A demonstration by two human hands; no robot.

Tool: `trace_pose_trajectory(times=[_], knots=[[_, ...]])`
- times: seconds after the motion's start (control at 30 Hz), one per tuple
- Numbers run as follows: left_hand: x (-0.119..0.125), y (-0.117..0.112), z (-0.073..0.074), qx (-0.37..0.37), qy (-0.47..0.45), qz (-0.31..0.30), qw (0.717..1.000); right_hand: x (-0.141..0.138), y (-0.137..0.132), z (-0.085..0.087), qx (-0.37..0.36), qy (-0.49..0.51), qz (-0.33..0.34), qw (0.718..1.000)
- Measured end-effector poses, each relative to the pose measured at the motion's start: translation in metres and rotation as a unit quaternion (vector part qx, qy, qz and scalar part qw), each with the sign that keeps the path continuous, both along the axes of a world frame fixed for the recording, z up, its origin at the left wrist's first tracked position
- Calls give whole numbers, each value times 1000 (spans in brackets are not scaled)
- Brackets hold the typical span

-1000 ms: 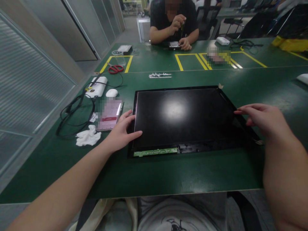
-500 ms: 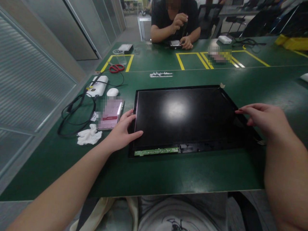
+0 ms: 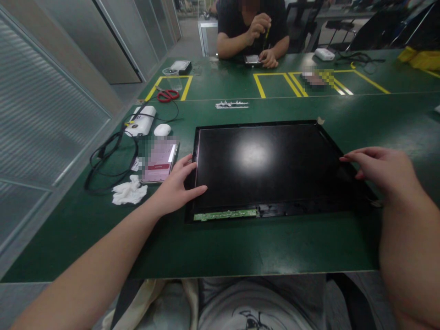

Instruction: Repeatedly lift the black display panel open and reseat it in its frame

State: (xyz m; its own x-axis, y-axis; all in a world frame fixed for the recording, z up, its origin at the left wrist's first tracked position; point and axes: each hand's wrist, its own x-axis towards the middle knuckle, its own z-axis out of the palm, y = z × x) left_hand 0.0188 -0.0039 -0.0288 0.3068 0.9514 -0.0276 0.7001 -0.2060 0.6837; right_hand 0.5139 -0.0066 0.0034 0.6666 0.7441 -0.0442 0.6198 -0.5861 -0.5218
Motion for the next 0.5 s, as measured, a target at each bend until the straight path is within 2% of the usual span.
trace_pose_trajectory(times=[0.5], knots=[[-2,0,1,7,18,-12,1000,-6,-2,5,-1,2,-7,1000]])
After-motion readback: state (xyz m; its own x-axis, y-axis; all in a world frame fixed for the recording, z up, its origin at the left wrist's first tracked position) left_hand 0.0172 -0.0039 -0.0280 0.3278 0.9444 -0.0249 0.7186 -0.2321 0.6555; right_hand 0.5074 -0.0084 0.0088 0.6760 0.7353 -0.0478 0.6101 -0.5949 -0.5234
